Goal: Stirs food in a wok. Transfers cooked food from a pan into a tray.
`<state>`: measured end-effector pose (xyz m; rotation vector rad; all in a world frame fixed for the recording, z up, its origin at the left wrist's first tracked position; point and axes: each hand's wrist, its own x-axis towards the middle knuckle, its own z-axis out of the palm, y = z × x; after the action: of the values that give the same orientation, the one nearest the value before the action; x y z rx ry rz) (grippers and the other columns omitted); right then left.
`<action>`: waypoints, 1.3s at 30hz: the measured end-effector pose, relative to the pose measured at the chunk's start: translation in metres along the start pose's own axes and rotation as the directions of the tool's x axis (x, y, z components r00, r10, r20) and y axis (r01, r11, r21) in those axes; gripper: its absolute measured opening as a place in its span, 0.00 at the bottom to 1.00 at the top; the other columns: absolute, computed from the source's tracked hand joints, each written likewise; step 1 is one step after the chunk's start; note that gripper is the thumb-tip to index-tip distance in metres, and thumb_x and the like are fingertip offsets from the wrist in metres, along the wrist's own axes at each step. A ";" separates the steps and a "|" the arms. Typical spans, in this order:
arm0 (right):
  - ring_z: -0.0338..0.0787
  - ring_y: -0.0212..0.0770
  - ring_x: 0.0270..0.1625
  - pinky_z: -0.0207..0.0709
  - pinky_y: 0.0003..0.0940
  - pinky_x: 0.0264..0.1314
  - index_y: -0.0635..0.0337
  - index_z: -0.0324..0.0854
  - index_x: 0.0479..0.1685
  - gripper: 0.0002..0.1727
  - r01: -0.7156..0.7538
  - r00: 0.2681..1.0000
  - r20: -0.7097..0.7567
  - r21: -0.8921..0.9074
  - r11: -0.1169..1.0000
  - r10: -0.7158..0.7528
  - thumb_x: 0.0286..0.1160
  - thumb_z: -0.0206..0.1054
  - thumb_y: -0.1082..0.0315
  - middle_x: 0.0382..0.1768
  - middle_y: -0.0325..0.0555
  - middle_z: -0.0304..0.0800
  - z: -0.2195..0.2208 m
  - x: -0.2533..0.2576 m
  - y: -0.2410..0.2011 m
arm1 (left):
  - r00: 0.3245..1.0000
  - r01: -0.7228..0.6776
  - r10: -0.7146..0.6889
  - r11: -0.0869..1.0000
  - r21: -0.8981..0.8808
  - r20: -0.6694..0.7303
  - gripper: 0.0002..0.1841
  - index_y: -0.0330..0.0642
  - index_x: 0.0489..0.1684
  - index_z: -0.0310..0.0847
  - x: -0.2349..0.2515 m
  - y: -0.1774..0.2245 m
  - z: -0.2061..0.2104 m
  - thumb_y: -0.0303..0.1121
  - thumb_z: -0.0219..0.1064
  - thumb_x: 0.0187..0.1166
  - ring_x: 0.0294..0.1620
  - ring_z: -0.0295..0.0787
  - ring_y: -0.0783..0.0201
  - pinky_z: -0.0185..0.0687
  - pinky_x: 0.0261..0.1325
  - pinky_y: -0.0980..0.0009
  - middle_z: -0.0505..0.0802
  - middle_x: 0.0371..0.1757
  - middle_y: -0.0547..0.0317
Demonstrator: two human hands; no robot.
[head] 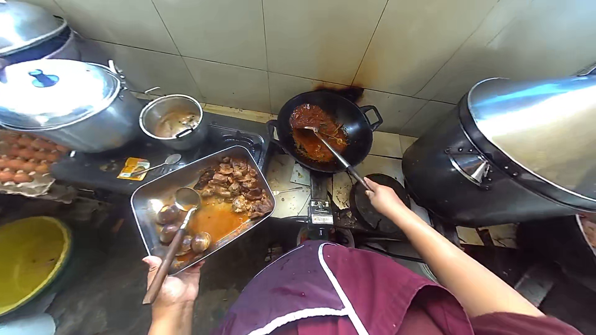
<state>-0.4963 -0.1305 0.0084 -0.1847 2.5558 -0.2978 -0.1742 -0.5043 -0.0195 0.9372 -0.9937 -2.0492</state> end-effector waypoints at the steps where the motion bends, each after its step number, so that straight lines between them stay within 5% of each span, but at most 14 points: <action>1: 0.90 0.50 0.52 0.82 0.51 0.58 0.44 0.61 0.93 0.29 -0.034 0.999 0.036 0.129 0.991 0.030 0.93 0.52 0.62 0.61 0.56 0.89 -0.002 -0.009 0.004 | 1.000 0.004 -0.004 1.000 -0.003 0.011 0.40 0.51 0.61 0.77 0.009 0.000 0.000 0.59 0.16 0.89 0.34 0.94 0.65 0.89 0.27 0.70 0.95 0.44 0.59; 3: 0.75 0.35 0.23 0.72 0.32 0.26 0.43 0.61 0.92 0.28 -0.125 0.991 0.097 0.440 0.890 0.091 0.94 0.50 0.63 0.43 0.46 0.83 -0.001 -0.034 0.010 | 1.000 0.004 -0.004 1.000 0.006 0.021 0.39 0.51 0.61 0.77 0.025 -0.001 0.000 0.59 0.16 0.89 0.35 0.94 0.66 0.89 0.27 0.70 0.95 0.44 0.60; 5: 0.70 0.30 0.16 0.66 0.25 0.16 0.47 0.61 0.91 0.27 -0.171 0.985 0.120 0.685 0.708 0.123 0.96 0.47 0.65 0.33 0.41 0.78 0.001 -0.052 0.012 | 0.999 0.022 -0.023 1.000 0.011 0.028 0.39 0.51 0.61 0.77 0.041 -0.002 -0.001 0.59 0.16 0.89 0.36 0.94 0.65 0.90 0.29 0.69 0.95 0.44 0.60; 16: 0.67 0.26 0.13 0.64 0.19 0.13 0.59 0.67 0.81 0.21 -0.187 0.982 0.172 0.890 0.415 0.075 0.95 0.46 0.65 0.21 0.33 0.69 0.046 0.038 0.001 | 0.986 0.101 -0.091 0.992 -0.069 0.138 0.36 0.47 0.68 0.76 0.105 -0.010 0.002 0.59 0.24 0.90 0.51 0.95 0.60 0.95 0.43 0.60 0.94 0.54 0.56; 18: 0.72 0.29 0.15 0.69 0.23 0.16 0.62 0.69 0.80 0.22 -0.173 0.985 0.141 0.857 0.485 0.103 0.95 0.45 0.65 0.22 0.36 0.75 0.055 0.042 0.006 | 0.983 0.110 -0.099 0.992 -0.067 0.153 0.34 0.47 0.69 0.75 0.111 -0.011 -0.001 0.60 0.29 0.90 0.54 0.94 0.59 0.94 0.48 0.59 0.94 0.56 0.56; 20: 0.83 0.32 0.25 0.79 0.28 0.29 0.60 0.74 0.76 0.20 -0.176 0.978 0.026 0.643 0.745 0.209 0.94 0.51 0.61 0.32 0.41 0.88 0.056 0.042 0.005 | 0.980 0.111 -0.098 0.991 -0.072 0.171 0.33 0.47 0.69 0.77 0.115 -0.011 -0.006 0.63 0.37 0.88 0.57 0.94 0.59 0.94 0.52 0.58 0.94 0.57 0.56; 21: 0.90 0.35 0.42 0.83 0.36 0.47 0.56 0.77 0.77 0.22 -0.193 0.969 -0.052 0.451 0.872 0.241 0.93 0.55 0.56 0.47 0.43 0.93 0.051 0.043 0.003 | 0.979 0.114 -0.100 0.991 -0.071 0.177 0.33 0.48 0.69 0.77 0.118 -0.011 -0.009 0.64 0.41 0.87 0.58 0.93 0.59 0.93 0.55 0.57 0.94 0.57 0.57; 22: 0.88 0.46 0.65 0.79 0.50 0.70 0.52 0.76 0.81 0.26 -0.190 0.964 -0.134 0.268 0.945 0.232 0.90 0.57 0.52 0.65 0.49 0.90 0.044 0.043 -0.002 | 0.980 0.111 -0.099 0.992 -0.065 0.174 0.34 0.48 0.69 0.77 0.120 -0.010 -0.011 0.65 0.42 0.86 0.58 0.93 0.59 0.92 0.56 0.56 0.94 0.57 0.57; 23: 0.79 0.61 0.76 0.68 0.64 0.79 0.55 0.76 0.81 0.28 -0.142 0.956 -0.235 0.148 0.979 0.174 0.87 0.59 0.52 0.74 0.60 0.81 0.036 0.046 -0.013 | 0.980 0.111 -0.097 0.992 -0.068 0.174 0.34 0.48 0.69 0.78 0.121 -0.009 -0.013 0.66 0.44 0.86 0.59 0.92 0.59 0.92 0.58 0.56 0.94 0.58 0.56; 25: 0.69 0.76 0.79 0.59 0.76 0.78 0.56 0.81 0.76 0.25 -0.016 0.912 -0.411 -0.007 1.000 0.012 0.83 0.63 0.58 0.76 0.70 0.75 0.024 0.060 -0.045 | 0.978 0.113 -0.098 0.991 -0.074 0.186 0.34 0.50 0.70 0.79 0.122 -0.007 -0.018 0.67 0.46 0.84 0.62 0.92 0.60 0.90 0.62 0.56 0.94 0.59 0.57; 28: 0.67 0.76 0.79 0.60 0.79 0.72 0.43 0.87 0.71 0.25 0.151 0.870 -0.457 -0.109 0.983 -0.184 0.75 0.62 0.70 0.81 0.64 0.70 0.023 0.112 -0.103 | 0.976 0.122 -0.107 0.990 -0.070 0.191 0.34 0.53 0.68 0.82 0.125 -0.004 -0.026 0.69 0.57 0.77 0.62 0.91 0.61 0.89 0.64 0.56 0.94 0.59 0.59; 32: 0.57 0.72 0.87 0.49 0.78 0.81 0.26 0.80 0.78 0.34 0.132 0.949 -0.261 -0.179 0.975 -0.176 0.72 0.64 0.71 0.92 0.55 0.53 0.043 0.199 -0.169 | 0.980 0.114 -0.101 0.991 -0.066 0.169 0.34 0.54 0.66 0.85 0.126 0.000 -0.039 0.70 0.63 0.73 0.62 0.91 0.61 0.89 0.64 0.56 0.95 0.59 0.60; 36: 0.56 0.71 0.88 0.48 0.76 0.82 0.26 0.68 0.87 0.36 0.055 0.970 -0.211 -0.292 0.955 -0.120 0.77 0.63 0.65 0.95 0.57 0.45 0.062 0.263 -0.190 | 0.980 0.035 -0.039 0.999 0.024 0.193 0.30 0.58 0.66 0.81 0.130 -0.003 -0.071 0.68 0.52 0.82 0.65 0.90 0.69 0.87 0.68 0.64 0.94 0.60 0.70; 39: 0.55 0.69 0.88 0.47 0.75 0.83 0.25 0.72 0.85 0.36 0.033 0.978 -0.185 -0.318 0.947 -0.096 0.74 0.64 0.68 0.95 0.54 0.44 0.066 0.282 -0.190 | 0.939 0.097 -0.078 0.995 -0.040 0.335 0.36 0.51 0.73 0.80 0.133 -0.009 -0.084 0.70 0.55 0.79 0.73 0.84 0.60 0.76 0.78 0.56 0.91 0.67 0.58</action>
<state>-0.6837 -0.3793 -0.1432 -0.3755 2.7883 0.0750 -0.1773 -0.6352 -0.1061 0.6255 -1.0762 -2.3503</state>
